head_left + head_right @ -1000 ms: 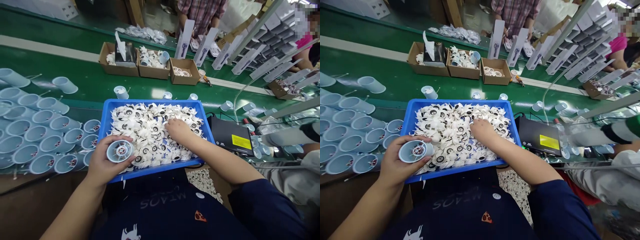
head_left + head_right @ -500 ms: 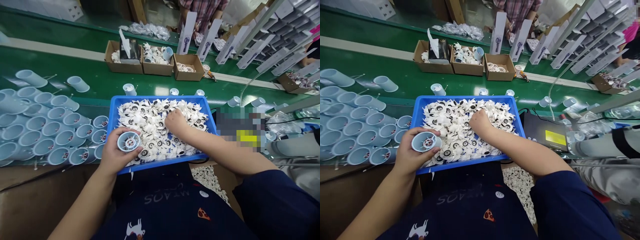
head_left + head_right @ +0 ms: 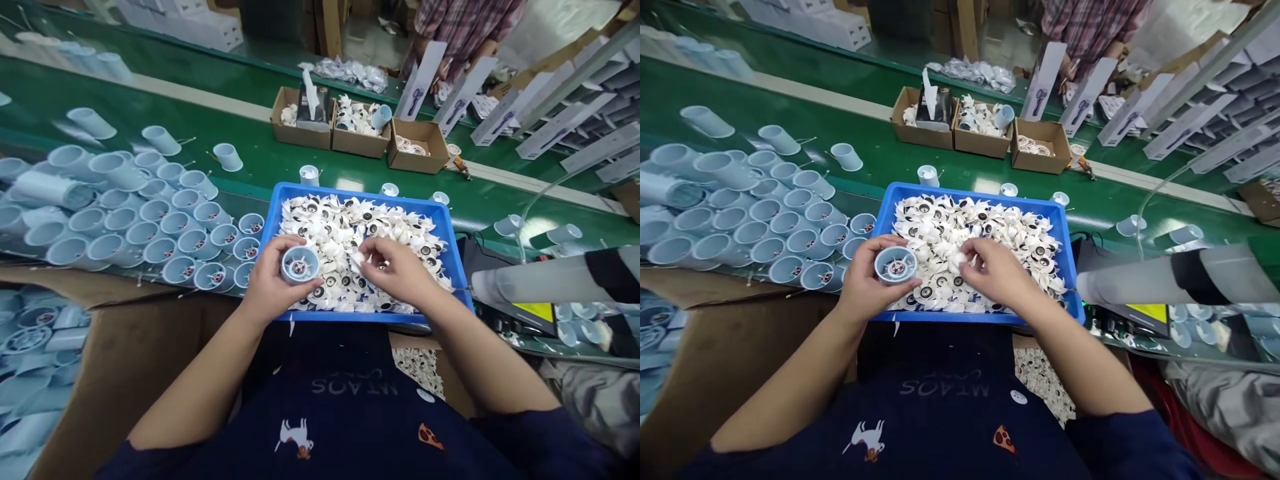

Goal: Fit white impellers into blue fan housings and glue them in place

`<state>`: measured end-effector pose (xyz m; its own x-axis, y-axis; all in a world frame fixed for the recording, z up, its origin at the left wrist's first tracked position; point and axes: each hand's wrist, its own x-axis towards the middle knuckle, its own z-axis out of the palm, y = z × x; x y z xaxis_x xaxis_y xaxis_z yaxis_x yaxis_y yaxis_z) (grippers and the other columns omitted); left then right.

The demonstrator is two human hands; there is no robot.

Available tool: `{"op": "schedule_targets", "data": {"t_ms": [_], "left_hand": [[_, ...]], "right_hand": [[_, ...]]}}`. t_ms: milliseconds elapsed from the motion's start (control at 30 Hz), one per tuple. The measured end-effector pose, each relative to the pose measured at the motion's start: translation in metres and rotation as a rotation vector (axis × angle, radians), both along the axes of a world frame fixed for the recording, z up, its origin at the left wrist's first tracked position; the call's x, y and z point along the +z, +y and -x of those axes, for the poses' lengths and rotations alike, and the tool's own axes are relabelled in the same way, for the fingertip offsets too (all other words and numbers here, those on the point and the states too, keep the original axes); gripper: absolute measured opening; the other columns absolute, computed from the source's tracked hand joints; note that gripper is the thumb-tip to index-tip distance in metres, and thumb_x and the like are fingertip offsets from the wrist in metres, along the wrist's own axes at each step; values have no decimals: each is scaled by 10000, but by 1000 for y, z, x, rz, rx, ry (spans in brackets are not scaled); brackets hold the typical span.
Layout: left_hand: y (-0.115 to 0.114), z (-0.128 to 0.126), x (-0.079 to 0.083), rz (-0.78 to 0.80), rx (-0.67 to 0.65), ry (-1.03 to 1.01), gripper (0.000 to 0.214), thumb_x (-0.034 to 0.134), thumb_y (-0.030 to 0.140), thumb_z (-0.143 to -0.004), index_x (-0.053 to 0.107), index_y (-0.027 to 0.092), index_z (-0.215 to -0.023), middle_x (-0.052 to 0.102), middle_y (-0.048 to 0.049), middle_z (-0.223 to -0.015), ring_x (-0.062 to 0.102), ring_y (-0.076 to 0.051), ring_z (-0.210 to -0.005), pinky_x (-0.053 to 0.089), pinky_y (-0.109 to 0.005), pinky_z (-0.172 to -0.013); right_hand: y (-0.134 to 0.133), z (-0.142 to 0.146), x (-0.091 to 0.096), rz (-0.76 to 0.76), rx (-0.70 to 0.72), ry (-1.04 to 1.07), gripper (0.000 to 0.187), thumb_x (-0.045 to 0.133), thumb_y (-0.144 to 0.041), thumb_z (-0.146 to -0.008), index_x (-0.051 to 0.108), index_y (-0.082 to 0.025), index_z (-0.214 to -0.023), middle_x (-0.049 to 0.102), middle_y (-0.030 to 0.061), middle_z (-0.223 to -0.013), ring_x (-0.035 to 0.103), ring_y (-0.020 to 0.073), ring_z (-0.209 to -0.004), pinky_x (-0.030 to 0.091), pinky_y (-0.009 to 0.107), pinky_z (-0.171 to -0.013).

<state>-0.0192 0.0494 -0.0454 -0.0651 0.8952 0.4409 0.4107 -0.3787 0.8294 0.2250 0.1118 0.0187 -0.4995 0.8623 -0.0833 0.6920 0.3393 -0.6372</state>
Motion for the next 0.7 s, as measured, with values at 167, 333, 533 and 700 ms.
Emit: {"op": "schedule_targets", "data": {"t_ms": [167, 333, 533, 700], "left_hand": [[-21, -4, 18, 118, -224, 254, 537, 746, 367, -808, 611, 234, -1311, 728, -108, -1261, 703, -318, -1157, 561, -437, -998], [-26, -14, 25, 37, -258, 342, 513, 706, 342, -787, 625, 236, -1283, 751, -98, -1174, 740, -307, -1042, 594, -421, -917], [-26, -19, 23, -13, -284, 419, 528, 733, 408, -813, 584, 260, -1297, 753, -90, -1177, 743, -307, -1028, 584, -415, -875], [-27, -21, 25, -24, -298, 421, 552, 788, 459, -792, 597, 292, -1283, 765, -57, -1165, 747, -311, -1006, 560, -418, -864]], "right_hand": [[-40, -10, -22, 889, -237, 1002, 488, 876, -479, -672, 679, -217, -1035, 722, 2, -882, 677, 131, -719, 577, 304, -761], [-54, -8, -34, 1061, -255, 1164, 519, 951, -432, -638, 694, -195, -1021, 727, -14, -810, 701, 116, -720, 595, 261, -778], [-59, -8, -30, 1132, -266, 1177, 486, 982, -375, -611, 666, -197, -934, 722, -42, -801, 667, 83, -660, 569, 220, -706], [-59, -8, -33, 1136, -248, 1147, 509, 981, -406, -600, 658, -200, -934, 701, -44, -775, 657, 95, -656, 560, 237, -695]]}}
